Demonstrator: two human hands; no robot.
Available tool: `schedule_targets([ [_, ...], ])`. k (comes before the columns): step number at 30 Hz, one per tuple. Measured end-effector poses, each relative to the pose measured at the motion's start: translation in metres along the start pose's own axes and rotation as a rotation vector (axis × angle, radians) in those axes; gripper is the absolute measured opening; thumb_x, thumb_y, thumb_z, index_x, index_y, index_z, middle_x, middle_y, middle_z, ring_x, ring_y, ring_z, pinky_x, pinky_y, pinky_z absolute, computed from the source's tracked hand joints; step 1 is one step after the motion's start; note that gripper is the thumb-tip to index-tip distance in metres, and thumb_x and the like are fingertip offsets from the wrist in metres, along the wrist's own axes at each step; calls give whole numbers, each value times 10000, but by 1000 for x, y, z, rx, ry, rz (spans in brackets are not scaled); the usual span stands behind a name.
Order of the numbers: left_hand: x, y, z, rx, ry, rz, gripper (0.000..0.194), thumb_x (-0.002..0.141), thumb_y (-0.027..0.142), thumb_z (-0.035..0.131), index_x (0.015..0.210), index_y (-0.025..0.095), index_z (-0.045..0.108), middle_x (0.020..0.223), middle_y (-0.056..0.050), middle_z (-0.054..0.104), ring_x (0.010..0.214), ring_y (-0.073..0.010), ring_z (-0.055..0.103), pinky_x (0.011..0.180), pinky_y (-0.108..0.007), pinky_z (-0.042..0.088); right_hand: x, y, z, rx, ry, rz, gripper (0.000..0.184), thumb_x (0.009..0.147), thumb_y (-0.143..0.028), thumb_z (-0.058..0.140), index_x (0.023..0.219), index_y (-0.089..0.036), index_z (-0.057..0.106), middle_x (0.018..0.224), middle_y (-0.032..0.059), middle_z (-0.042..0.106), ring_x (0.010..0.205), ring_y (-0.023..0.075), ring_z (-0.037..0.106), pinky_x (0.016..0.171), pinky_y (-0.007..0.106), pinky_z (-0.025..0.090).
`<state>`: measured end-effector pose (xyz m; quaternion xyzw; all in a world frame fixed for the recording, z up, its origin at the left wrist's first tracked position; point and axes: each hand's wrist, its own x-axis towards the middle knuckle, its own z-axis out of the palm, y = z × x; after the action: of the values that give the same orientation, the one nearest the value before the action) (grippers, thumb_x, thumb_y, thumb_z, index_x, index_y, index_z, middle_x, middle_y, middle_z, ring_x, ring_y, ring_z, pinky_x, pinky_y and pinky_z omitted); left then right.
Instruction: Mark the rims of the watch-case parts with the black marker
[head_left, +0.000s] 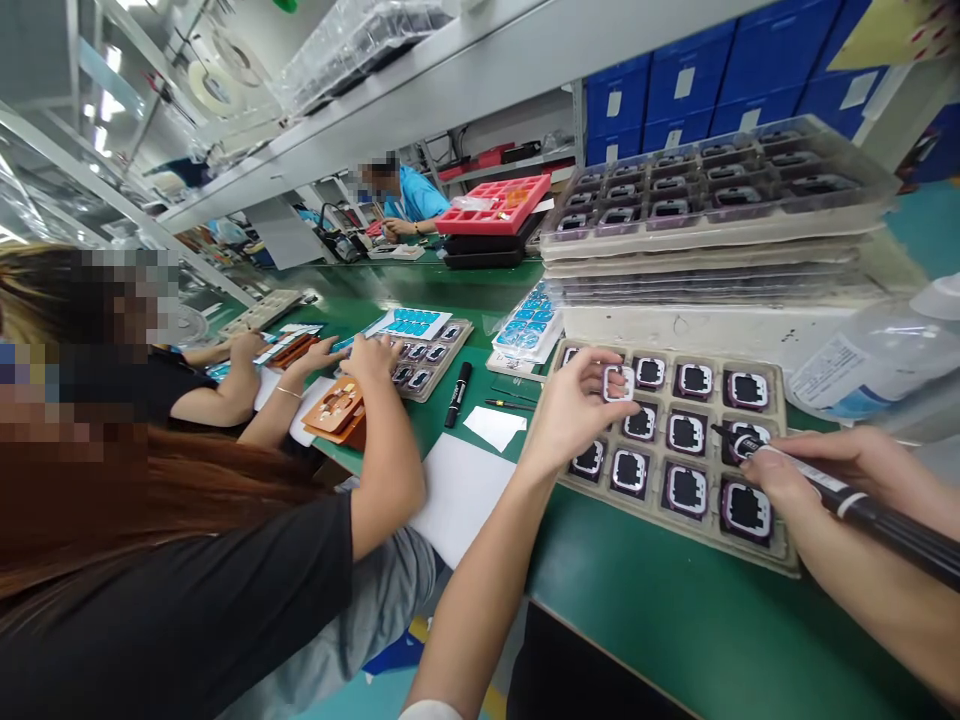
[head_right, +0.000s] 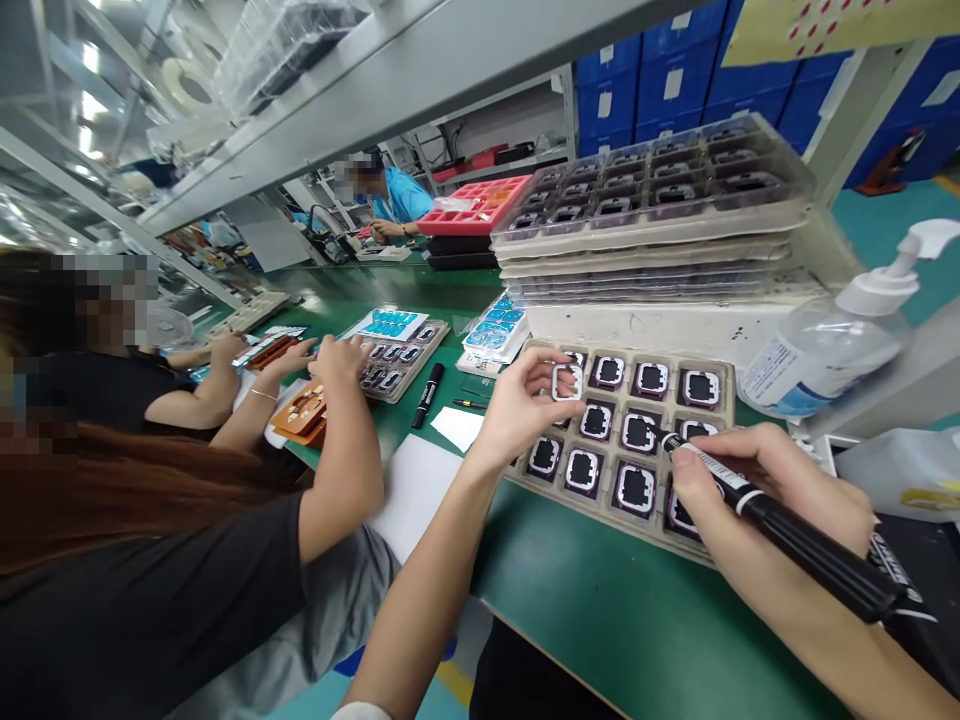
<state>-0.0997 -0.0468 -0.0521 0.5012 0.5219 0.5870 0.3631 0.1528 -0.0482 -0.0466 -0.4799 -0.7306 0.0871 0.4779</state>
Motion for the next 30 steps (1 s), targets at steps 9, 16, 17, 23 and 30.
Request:
schedule_targets([
  [9,-21,-7,42,-236,-142,-35,592,663,195,979,1173,193,679,1023,-44,755,842,-126,728,786,-251,621,-4,0,5,149,60,-3,117,868,-340,811,938,-271,747,834,15,767,706,212,745,609,312,543],
  [16,-32,-10,51,-154,-110,34,559,705,206,965,1205,210,717,1102,-60,802,896,-147,788,812,-233,664,-5,-2,6,364,-36,-70,59,940,-234,746,942,-233,687,897,-4,742,725,154,735,621,243,572],
  [17,-33,-10,52,-143,-107,43,550,711,211,963,1202,208,717,1105,-61,805,888,-146,791,811,-231,667,-5,-3,6,366,-40,-75,58,939,-227,741,938,-232,684,899,-3,744,733,154,736,613,238,568],
  [23,-40,-12,59,-85,-150,97,450,770,171,903,1177,202,714,1050,-41,813,863,-135,802,808,-208,671,-2,-9,6,382,-18,-114,80,920,-181,718,894,-227,658,800,-30,722,667,124,703,576,210,541],
  [30,-42,-15,61,-54,-132,136,429,783,163,889,1173,198,714,1055,-41,813,866,-132,807,789,-189,668,-3,-6,9,388,-25,-111,70,934,-206,718,892,-225,664,841,-7,724,698,137,698,588,232,539],
])
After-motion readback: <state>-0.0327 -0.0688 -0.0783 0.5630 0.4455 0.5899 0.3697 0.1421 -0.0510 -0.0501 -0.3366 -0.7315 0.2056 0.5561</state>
